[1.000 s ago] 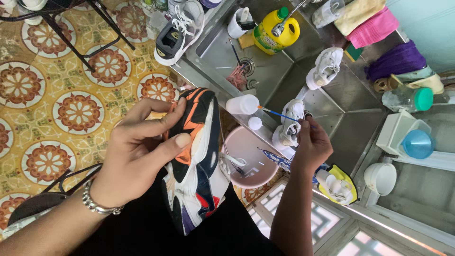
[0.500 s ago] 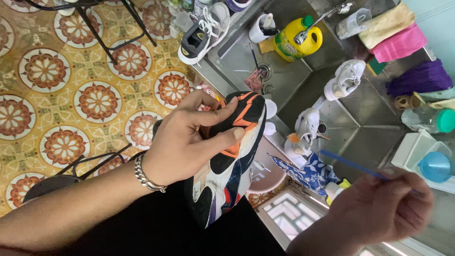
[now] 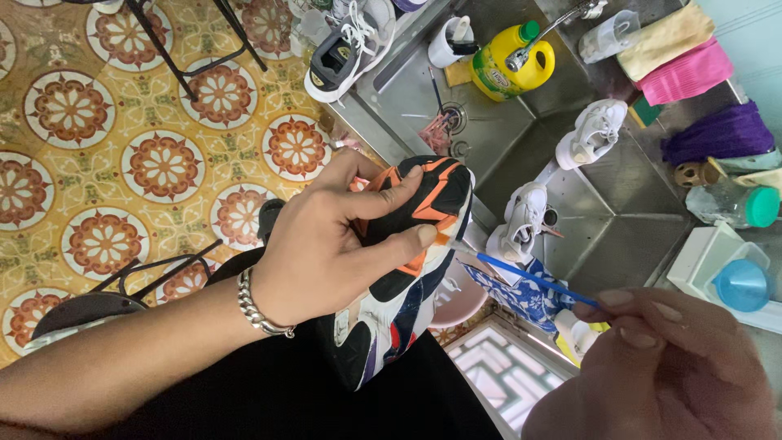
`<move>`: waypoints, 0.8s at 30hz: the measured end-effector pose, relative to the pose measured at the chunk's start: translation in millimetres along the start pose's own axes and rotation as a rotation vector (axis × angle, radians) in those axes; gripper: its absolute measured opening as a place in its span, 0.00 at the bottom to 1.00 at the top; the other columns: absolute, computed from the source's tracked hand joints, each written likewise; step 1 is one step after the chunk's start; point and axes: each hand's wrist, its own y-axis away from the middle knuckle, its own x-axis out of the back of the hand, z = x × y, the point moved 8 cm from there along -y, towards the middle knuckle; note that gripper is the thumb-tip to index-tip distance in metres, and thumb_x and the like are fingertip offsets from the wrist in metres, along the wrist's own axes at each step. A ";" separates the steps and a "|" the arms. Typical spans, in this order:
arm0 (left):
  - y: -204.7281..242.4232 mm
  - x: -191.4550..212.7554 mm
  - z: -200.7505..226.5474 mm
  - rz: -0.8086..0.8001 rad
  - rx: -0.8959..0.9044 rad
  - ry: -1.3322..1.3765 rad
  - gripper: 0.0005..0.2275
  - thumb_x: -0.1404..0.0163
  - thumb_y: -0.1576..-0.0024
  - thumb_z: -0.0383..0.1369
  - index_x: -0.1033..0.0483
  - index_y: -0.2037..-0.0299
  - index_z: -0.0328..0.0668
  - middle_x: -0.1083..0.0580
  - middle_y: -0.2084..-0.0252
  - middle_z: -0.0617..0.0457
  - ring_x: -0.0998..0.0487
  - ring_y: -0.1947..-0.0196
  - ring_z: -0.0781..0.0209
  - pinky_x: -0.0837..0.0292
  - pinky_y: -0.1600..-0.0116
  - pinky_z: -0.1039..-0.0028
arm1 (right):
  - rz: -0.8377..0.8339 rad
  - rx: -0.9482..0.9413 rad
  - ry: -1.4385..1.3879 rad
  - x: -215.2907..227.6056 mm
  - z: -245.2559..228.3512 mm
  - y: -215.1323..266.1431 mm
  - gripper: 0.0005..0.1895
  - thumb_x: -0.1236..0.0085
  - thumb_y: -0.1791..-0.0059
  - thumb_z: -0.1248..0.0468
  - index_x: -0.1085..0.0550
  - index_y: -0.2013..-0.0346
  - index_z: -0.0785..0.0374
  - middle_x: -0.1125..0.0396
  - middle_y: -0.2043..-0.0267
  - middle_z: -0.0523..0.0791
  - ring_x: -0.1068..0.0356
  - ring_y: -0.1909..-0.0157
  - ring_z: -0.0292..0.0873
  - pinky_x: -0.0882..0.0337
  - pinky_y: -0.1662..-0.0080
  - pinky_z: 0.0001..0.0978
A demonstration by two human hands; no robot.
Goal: The person cleans and maintains sneakers by hand using a small brush and cleaning solution, working around the soles and upper materials over a sink area.
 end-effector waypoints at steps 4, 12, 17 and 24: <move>2.4 1.2 1.9 0.017 0.012 -0.020 0.22 0.36 0.51 0.43 0.17 0.49 0.39 0.32 0.64 0.50 0.27 0.66 0.62 0.29 0.63 0.76 | -0.154 0.016 0.104 20.8 9.9 -5.6 0.07 0.46 0.37 0.78 0.34 0.48 0.70 0.32 0.55 0.55 0.28 0.57 0.39 0.23 0.50 0.28; 3.2 2.5 -1.2 0.037 0.009 0.026 0.22 0.37 0.50 0.41 0.18 0.47 0.38 0.31 0.63 0.50 0.26 0.65 0.64 0.28 0.61 0.76 | -0.507 -0.676 -0.105 34.2 27.7 14.6 0.15 0.48 0.48 0.72 0.27 0.51 0.83 0.27 0.62 0.62 0.24 0.70 0.48 0.22 0.67 0.40; 3.2 3.0 5.5 0.054 -0.062 -0.016 0.23 0.36 0.50 0.42 0.18 0.49 0.35 0.31 0.62 0.50 0.26 0.63 0.63 0.29 0.60 0.75 | -0.586 0.187 0.454 4.4 -10.3 -25.2 0.17 0.47 0.48 0.63 0.36 0.50 0.70 0.29 0.56 0.55 0.24 0.58 0.47 0.23 0.55 0.37; 2.4 0.8 4.9 0.044 -0.032 0.039 0.22 0.37 0.49 0.41 0.18 0.48 0.35 0.30 0.62 0.50 0.26 0.64 0.63 0.29 0.59 0.76 | -0.947 -0.328 0.352 28.2 55.1 -13.5 0.14 0.43 0.48 0.66 0.28 0.49 0.66 0.29 0.62 0.47 0.25 0.62 0.42 0.22 0.56 0.34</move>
